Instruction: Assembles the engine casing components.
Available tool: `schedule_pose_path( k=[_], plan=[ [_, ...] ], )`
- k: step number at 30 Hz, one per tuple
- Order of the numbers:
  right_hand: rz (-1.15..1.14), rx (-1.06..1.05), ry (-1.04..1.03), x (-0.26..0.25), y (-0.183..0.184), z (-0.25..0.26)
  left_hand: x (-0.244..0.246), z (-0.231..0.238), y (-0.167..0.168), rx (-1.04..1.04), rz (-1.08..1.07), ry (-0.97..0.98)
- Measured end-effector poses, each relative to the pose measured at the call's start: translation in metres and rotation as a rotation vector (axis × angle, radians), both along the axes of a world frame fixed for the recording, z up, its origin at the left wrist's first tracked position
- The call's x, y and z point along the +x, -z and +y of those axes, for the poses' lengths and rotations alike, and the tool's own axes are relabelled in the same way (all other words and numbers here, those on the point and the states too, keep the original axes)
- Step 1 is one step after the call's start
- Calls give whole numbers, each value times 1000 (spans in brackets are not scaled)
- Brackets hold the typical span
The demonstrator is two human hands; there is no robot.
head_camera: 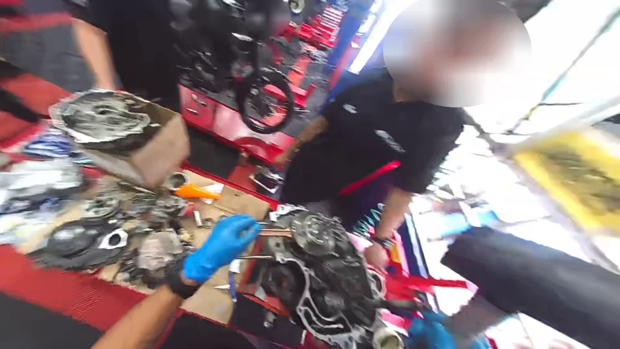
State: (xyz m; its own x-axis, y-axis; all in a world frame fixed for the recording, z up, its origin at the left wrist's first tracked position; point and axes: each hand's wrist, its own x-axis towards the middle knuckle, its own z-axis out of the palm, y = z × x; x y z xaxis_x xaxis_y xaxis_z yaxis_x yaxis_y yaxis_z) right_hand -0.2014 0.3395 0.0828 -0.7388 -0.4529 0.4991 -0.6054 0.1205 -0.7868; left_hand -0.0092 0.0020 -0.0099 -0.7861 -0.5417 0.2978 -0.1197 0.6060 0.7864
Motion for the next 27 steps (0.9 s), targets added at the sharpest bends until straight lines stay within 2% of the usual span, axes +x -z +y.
schedule_pose_path(
  k=[3,6,10,13,15,17,22,26,27],
  plan=[
    [-112,27,-147,4,-25,1,1,-9,6,-106,-34,-49],
    [-146,199,-147,17,-59,6,2,-12,-7,-75,-267,-13],
    [1,552,-86,21,-81,-13,1,-36,-31,4,-605,185],
    [-15,848,-31,30,-89,-41,-6,-65,-30,113,-666,411],
    [-62,963,-14,36,-90,-53,-11,-75,-23,218,-641,502],
    [-97,962,13,43,-98,-57,-15,-79,-20,292,-624,531],
    [-21,771,168,58,-118,-64,-22,-84,-20,388,-612,614],
    [-143,997,161,54,-106,-72,-24,-85,-27,468,-607,704],
    [-135,993,183,53,-109,-71,-26,-86,-29,462,-609,719]
  ],
)
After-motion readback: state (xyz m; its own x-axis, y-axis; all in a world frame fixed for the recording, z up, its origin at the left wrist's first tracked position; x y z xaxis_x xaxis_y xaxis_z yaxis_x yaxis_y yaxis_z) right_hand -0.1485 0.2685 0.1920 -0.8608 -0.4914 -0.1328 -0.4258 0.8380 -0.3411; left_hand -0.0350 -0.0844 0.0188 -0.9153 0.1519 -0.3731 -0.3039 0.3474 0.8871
